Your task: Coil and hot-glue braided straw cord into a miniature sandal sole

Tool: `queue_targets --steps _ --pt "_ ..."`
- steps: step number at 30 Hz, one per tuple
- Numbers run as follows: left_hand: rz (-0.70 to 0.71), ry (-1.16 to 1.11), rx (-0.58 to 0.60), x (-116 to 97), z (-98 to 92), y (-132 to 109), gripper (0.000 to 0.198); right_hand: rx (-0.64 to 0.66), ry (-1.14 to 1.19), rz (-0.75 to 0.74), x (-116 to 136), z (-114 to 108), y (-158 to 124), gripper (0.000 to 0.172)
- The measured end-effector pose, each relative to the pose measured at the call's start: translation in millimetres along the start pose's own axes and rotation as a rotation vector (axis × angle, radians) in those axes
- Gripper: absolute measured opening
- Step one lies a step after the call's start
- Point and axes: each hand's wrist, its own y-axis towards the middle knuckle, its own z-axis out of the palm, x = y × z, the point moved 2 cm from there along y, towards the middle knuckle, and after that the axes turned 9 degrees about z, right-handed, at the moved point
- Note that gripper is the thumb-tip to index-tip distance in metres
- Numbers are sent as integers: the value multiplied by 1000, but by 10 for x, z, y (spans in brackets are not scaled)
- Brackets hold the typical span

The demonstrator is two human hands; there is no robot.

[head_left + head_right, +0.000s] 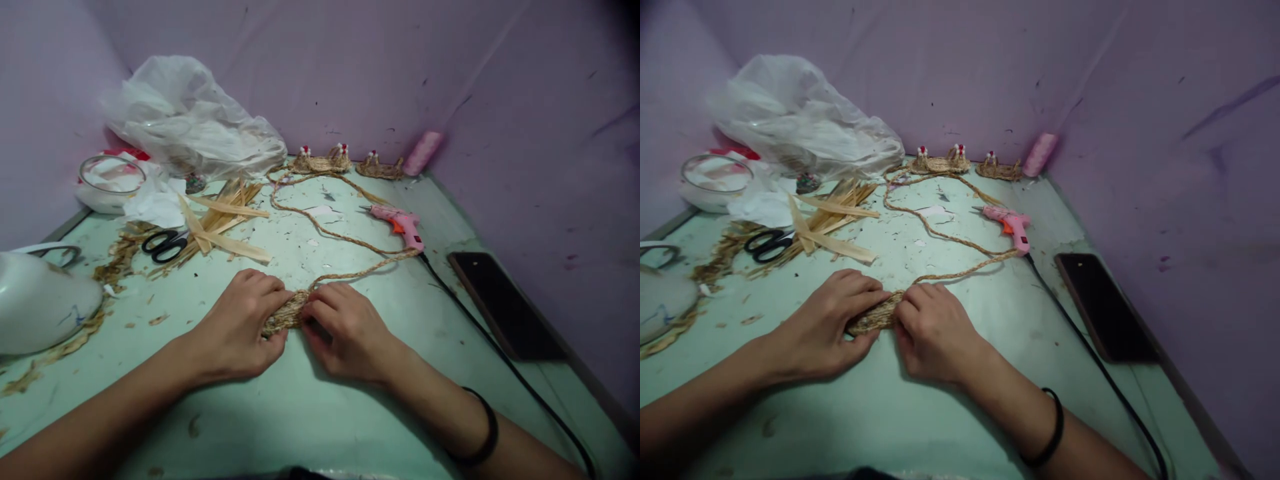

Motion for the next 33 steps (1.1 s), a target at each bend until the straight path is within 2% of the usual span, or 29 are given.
queue_targets --steps 4,8,14,21,23,25,27,29,30,31,33 --pt "-50 -19 -36 19 19 -6 27 -61 -31 10 17 -21 6 8" --pt "-75 -57 -87 21 46 -14 23 -78 -7 -90 31 -9 18 12" --pt "-80 -57 -117 -13 75 20 4 -66 -10 -111 103 60 59 20" --pt "-118 8 -127 -45 117 66 12 -70 -16 -53 129 140 44 17" --pt "-116 23 -134 -41 125 49 8 -108 27 -67 120 91 10 15" --pt "-104 23 -133 -36 115 38 10 -228 104 -68 89 -30 -38 12" --pt "-94 14 -136 -36 74 35 20 -436 212 28 10 -201 -96 9" --pt "-75 12 -158 -44 -3 32 27 -611 332 243 -115 -363 -151 7" --pt "-59 19 -181 -47 -51 27 29 -649 394 383 -185 -422 -170 11" --pt "-37 30 -217 -48 -101 18 30 -631 468 530 -250 -458 -180 16" --pt "13 58 -314 -40 -191 -12 31 -425 691 801 -334 -452 -178 26"
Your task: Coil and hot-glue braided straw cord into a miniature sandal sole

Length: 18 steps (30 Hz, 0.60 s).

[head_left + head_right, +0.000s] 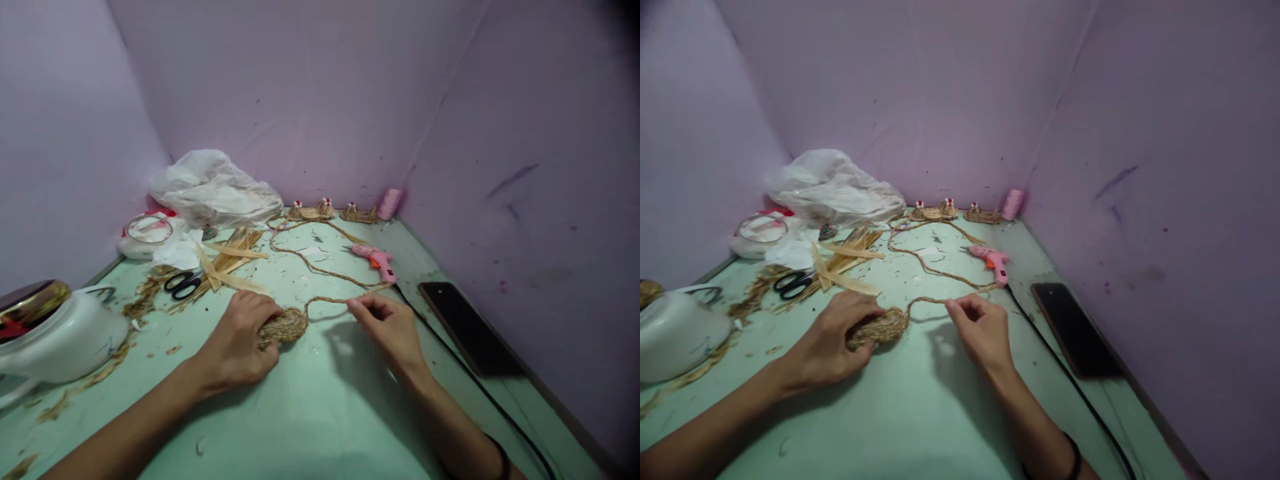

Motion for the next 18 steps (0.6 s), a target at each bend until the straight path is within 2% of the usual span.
queue_targets --steps 2,3,5,8,11,13,16,17,18 --pt "50 2 -95 20 -57 -18 34 267 154 312 -41 76 -10 31" --pt "73 -5 -124 26 -64 -30 37 395 256 412 -47 139 -40 33" --pt "114 -22 -135 24 -43 -47 42 557 462 502 -33 278 -114 42" --pt "163 -19 -115 -23 22 -47 52 667 626 510 -6 475 -197 46" --pt "118 -28 -161 -91 53 -34 58 618 723 500 -2 585 -199 41" --pt "-69 -119 -310 -122 45 -43 58 520 788 498 -1 596 -168 39" --pt "-543 -529 -606 -153 82 -105 48 377 876 473 25 570 -126 36" --pt "-689 -712 -641 -172 123 -118 45 347 902 456 39 567 -120 35" --pt "-806 -889 -627 -198 173 -117 43 330 928 436 53 573 -119 35"
